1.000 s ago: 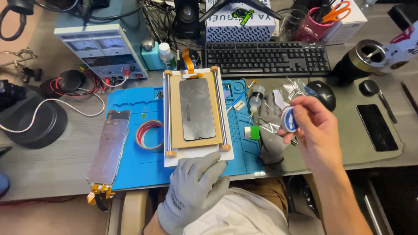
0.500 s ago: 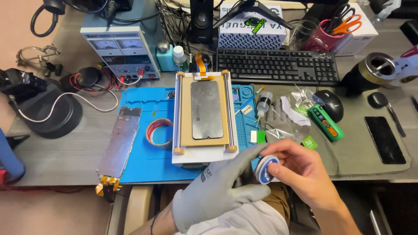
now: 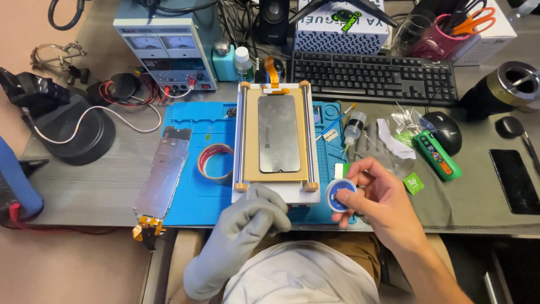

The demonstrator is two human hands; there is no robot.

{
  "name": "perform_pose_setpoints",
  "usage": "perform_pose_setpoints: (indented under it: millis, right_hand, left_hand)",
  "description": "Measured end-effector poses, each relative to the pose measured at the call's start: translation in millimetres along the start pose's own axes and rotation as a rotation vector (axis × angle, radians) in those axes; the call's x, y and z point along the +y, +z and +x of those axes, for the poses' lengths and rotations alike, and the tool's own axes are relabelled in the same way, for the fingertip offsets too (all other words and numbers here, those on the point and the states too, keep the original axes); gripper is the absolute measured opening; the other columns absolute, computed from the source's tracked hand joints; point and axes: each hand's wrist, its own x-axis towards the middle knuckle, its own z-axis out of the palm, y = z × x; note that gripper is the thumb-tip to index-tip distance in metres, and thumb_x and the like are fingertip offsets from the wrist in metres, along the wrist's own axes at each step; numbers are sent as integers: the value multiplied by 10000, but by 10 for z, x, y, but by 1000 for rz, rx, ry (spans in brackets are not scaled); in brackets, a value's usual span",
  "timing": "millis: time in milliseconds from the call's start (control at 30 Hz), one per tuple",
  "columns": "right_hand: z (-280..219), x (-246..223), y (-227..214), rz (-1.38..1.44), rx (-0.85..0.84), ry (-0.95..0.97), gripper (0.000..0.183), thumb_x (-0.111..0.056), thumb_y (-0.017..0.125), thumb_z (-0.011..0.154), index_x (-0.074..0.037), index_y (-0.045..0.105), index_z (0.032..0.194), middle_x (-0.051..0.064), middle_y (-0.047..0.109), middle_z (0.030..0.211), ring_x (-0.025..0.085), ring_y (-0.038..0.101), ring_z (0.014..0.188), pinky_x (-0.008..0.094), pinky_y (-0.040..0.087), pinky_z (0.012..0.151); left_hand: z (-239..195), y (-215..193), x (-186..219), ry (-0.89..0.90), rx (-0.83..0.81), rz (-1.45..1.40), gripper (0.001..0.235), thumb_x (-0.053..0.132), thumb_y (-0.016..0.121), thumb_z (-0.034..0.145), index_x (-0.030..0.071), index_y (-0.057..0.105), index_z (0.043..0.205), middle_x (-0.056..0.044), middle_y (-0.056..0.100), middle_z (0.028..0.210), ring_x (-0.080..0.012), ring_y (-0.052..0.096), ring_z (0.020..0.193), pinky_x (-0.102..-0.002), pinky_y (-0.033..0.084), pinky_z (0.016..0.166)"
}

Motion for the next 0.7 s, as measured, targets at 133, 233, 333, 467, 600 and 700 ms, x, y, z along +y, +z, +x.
perform_pose_setpoints:
  millis: [133, 233, 333, 467, 600, 700]
  right_hand:
    - [105, 63, 70, 19, 8, -12, 303, -6, 827, 942, -32, 610, 1152, 88, 657, 795, 299, 800, 574, 338, 620, 439]
    - [165, 59, 122, -10, -3, -33, 311, -17, 820, 955, -8, 620, 1193, 106, 688, 843, 282, 780, 588, 331, 617, 453]
    - [248, 73, 136, -77, 56, -75, 318, -47, 807, 968, -13, 597, 1205, 125, 698, 855, 280, 777, 578, 353, 608, 460]
    - [363, 122, 142, -138, 74, -82, 331, -80, 812, 979, -27, 616, 1240, 110, 725, 860, 273, 794, 601, 345, 625, 493]
    - [462, 119, 155, -211, 107, -104, 324, -101, 818, 982, -33, 640, 1244, 95, 741, 839, 236, 774, 611, 329, 626, 525]
    - [511, 131, 164, -235, 111, -164, 322, -91, 822, 990, -31, 640, 1248, 79, 727, 828, 226, 785, 630, 288, 622, 575]
  left_hand:
    - [60, -42, -94, 65, 69, -110, 484, 315, 444, 1200, 119, 675, 823, -46, 730, 818, -292, 696, 1343, -380, 575, 954]
    - [90, -110, -186, 49, 86, -371, 473, 199, 414, 1202, 52, 652, 821, -129, 722, 754, -377, 669, 1404, -336, 595, 804]
    - [107, -225, -220, -160, 239, -473, 413, 201, 515, 1142, 1, 625, 798, -312, 761, 1209, -167, 590, 551, -296, 525, 572]
    - [106, -314, -247, -120, 237, -372, 427, 151, 444, 1158, 31, 601, 780, -233, 681, 861, -243, 657, 843, -291, 534, 548]
    - [138, -361, -79, -272, 316, -138, 401, 100, 497, 1028, 28, 632, 657, -255, 846, 1047, -166, 554, 446, -298, 470, 516]
    - [73, -371, -97, -279, 284, 86, 399, 121, 559, 1041, 46, 734, 690, -123, 885, 1110, -87, 579, 459, -220, 491, 480]
